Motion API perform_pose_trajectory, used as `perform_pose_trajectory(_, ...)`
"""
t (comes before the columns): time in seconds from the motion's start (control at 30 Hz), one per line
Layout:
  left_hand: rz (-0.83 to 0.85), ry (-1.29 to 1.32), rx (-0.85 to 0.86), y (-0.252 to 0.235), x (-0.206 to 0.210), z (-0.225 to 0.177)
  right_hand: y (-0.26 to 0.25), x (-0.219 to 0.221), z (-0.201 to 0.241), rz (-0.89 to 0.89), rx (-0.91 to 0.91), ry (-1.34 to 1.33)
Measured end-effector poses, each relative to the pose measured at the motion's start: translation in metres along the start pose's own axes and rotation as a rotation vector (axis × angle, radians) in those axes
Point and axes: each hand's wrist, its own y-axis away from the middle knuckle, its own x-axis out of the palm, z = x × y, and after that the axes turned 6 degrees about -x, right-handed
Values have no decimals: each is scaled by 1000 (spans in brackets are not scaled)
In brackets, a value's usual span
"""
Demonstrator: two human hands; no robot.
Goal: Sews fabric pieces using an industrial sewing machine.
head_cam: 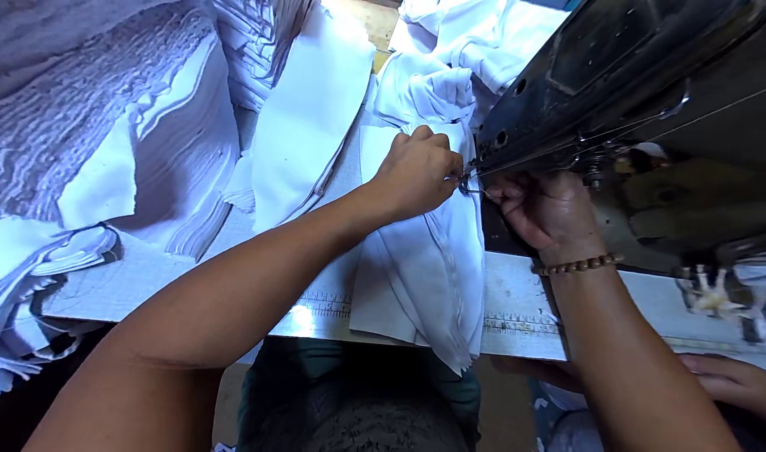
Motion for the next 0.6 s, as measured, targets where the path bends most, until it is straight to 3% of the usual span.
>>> perform_pose_trajectory(0.07, -27, -66, -7, 9, -16, -10, 2, 4, 2, -65, -16, 224)
perform_pose_trajectory(0.2, -388, 78, -3, 11, -54, -34, 0, 6, -4, 1, -244, 651)
perform_pose_trajectory(0.27, -559, 156, 110, 13, -53, -49, 2, 6, -4, 47, -311, 757)
perform_pose_trajectory(0.33, -597, 194, 169, 17, -41, -64, 8, 7, 2, 54, -314, 864)
perform_pose_trajectory(0.4, -603, 198, 167, 18, -26, -71, 10, 6, 2, 60, -345, 878)
perform_pose_trajectory(0.5, -746, 104, 220, 13, -15, -75, 8, 8, 1, 68, -379, 869)
perform_pose_trajectory(0.6, -816, 186, 177, 7, -14, -89, 9, 8, 4, 84, -359, 865)
